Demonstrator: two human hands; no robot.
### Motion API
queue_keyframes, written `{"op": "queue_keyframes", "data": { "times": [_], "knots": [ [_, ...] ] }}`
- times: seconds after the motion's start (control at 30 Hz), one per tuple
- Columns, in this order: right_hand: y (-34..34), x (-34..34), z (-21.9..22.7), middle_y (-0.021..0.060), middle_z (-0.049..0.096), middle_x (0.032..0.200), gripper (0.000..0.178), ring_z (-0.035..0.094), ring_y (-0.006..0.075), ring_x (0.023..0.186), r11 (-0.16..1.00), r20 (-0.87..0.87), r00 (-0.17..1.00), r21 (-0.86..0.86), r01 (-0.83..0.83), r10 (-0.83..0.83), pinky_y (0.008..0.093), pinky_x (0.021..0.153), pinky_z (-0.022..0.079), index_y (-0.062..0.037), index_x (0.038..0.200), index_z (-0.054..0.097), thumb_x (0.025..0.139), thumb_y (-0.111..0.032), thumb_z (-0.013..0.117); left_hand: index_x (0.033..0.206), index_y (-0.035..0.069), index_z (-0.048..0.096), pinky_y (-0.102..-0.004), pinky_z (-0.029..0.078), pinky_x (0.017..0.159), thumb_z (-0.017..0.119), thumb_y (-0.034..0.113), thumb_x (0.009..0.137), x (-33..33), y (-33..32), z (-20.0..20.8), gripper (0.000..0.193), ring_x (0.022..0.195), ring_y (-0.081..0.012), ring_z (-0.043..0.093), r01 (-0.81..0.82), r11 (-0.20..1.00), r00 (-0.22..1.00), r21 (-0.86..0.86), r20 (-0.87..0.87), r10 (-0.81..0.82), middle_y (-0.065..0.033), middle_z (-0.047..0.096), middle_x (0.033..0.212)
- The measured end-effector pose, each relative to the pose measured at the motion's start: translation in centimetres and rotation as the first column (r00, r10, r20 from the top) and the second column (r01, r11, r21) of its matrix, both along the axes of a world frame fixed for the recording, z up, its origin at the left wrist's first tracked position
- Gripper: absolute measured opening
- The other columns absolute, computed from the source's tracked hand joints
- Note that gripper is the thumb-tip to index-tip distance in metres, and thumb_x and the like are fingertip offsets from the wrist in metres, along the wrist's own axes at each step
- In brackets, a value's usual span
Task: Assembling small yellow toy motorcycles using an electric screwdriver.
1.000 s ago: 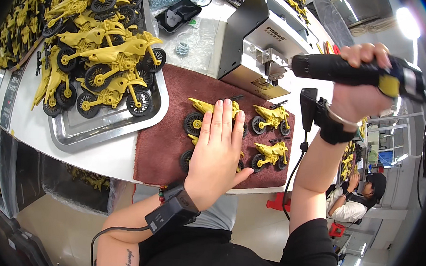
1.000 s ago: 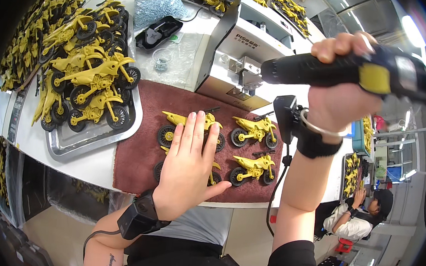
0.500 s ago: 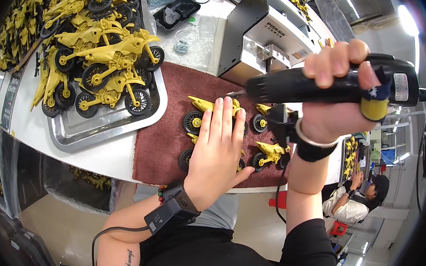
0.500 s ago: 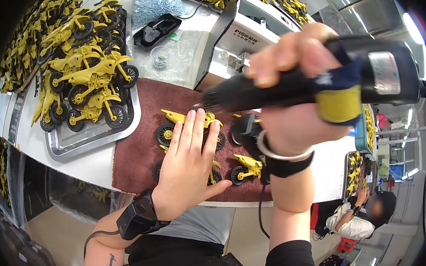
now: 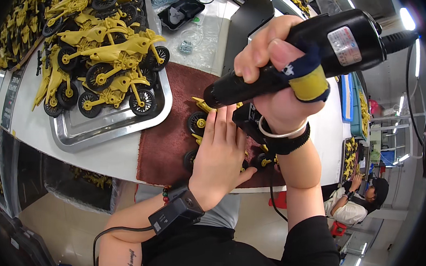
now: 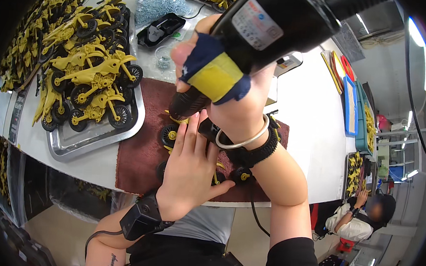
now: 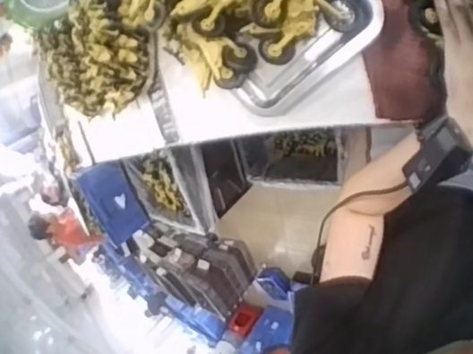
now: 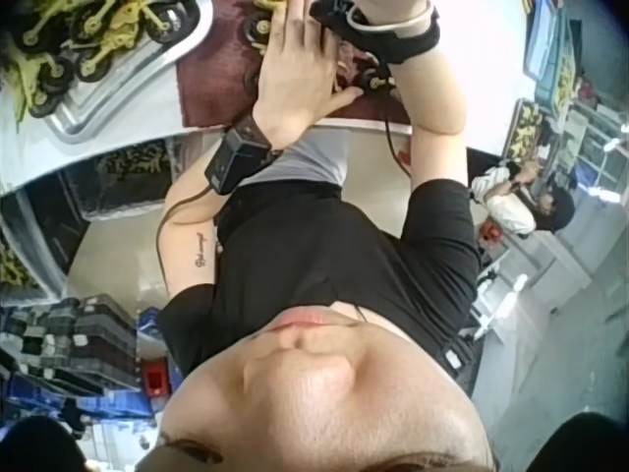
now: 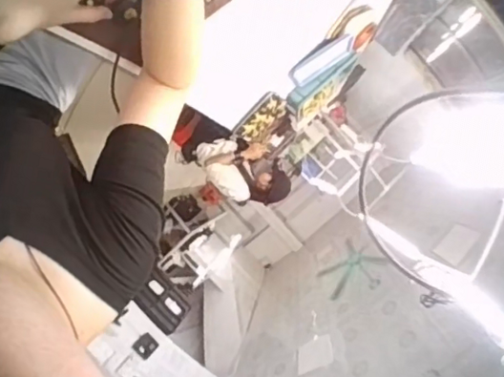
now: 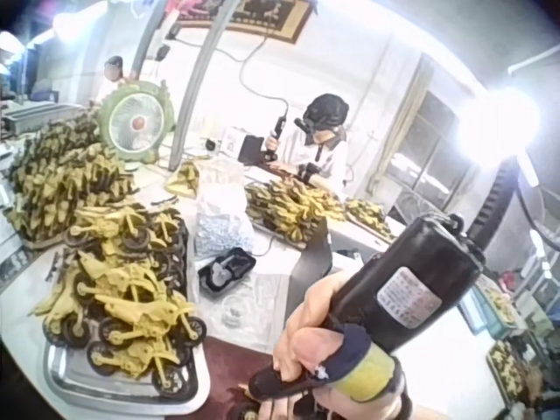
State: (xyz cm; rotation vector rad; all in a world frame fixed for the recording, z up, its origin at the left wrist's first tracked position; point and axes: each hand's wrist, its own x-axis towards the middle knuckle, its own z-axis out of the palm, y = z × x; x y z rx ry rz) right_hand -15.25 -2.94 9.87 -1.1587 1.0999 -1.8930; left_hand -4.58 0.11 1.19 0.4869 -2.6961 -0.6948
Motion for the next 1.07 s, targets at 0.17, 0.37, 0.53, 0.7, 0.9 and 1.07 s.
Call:
{"op": "queue_keyframes", "data": {
  "times": [0.17,0.37,0.53,0.7,0.9,1.07],
  "knots": [
    [0.0,-0.1,-0.3,0.0058,0.047,0.063,0.014,0.048,0.0164,0.05,1.0,-0.026,1.0,0.013,0.001,0.0,0.0309,0.055,0.041,-0.0051,0.077,0.043,0.074,-0.015,0.053,0.122,-0.007,0.043,-0.0501,0.016,0.107,0.068,0.052,0.062,-0.2,0.0,0.1,0.088,0.129,-0.0434,0.021,0.021,1.0,0.999,0.012,0.024,-0.022,-0.0306,0.03,0.132],
    [1.5,-1.5,0.6,0.0046,0.045,0.069,0.022,0.047,0.0168,0.056,0.946,-0.208,0.977,-0.302,-0.114,0.051,0.0346,0.06,0.041,-0.0057,0.08,0.043,0.079,-0.027,0.051,0.128,-0.005,0.037,-0.0481,0.017,0.107,0.068,0.053,0.063,0.4,0.1,-1.1,0.093,0.13,-0.0419,0.021,-0.031,1.0,0.999,0.001,-0.023,0.031,-0.0293,0.027,0.135],
    [6.2,-7.2,6.8,0.0061,0.05,0.072,0.02,0.049,0.0188,0.059,0.948,-0.227,0.97,-0.319,0.012,-0.089,0.0343,0.063,0.041,-0.0071,0.082,0.047,0.08,-0.027,0.048,0.135,-0.002,0.027,-0.0448,0.018,0.107,0.069,0.055,0.061,-0.3,0.3,0.3,0.102,0.131,-0.038,0.022,-0.016,1.0,0.999,-0.009,0.036,0.017,-0.0288,0.024,0.138],
    [4.5,-9.3,4.0,0.0078,0.051,0.069,0.023,0.051,0.0203,0.056,0.934,-0.155,0.978,-0.35,0.077,-0.138,0.0315,0.056,0.042,-0.004,0.084,0.051,0.081,-0.026,0.049,0.132,-0.003,0.029,-0.048,0.022,0.104,0.072,0.05,0.06,0.0,0.2,-0.3,0.1,0.129,-0.0401,0.024,-0.018,1.0,0.999,0.007,-0.038,0.019,-0.0297,0.024,0.137],
    [4.8,-8.2,3.8,0.0064,0.049,0.068,0.017,0.049,0.0186,0.056,0.96,-0.143,0.972,-0.234,0.151,-0.187,0.0323,0.058,0.042,-0.0038,0.082,0.049,0.08,-0.02,0.053,0.131,-0.004,0.03,-0.0483,0.022,0.104,0.07,0.051,0.061,0.0,0.2,-0.1,0.098,0.128,-0.0406,0.025,-0.012,1.0,0.998,-0.02,-0.063,0.011,-0.0289,0.027,0.135],
    [10.8,-8.8,3.5,0.0068,0.05,0.06,0.02,0.055,0.0224,0.051,0.962,-0.166,0.978,-0.223,-0.159,0.124,0.0283,0.051,0.046,-0.0046,0.082,0.045,0.079,-0.02,0.058,0.133,-0.002,0.031,-0.0503,0.014,0.107,0.07,0.054,0.059,-0.3,0.6,1.0,0.101,0.132,-0.0369,0.021,-0.037,0.997,0.999,-0.062,0.003,0.038,-0.0261,0.022,0.14]
  ]
}}
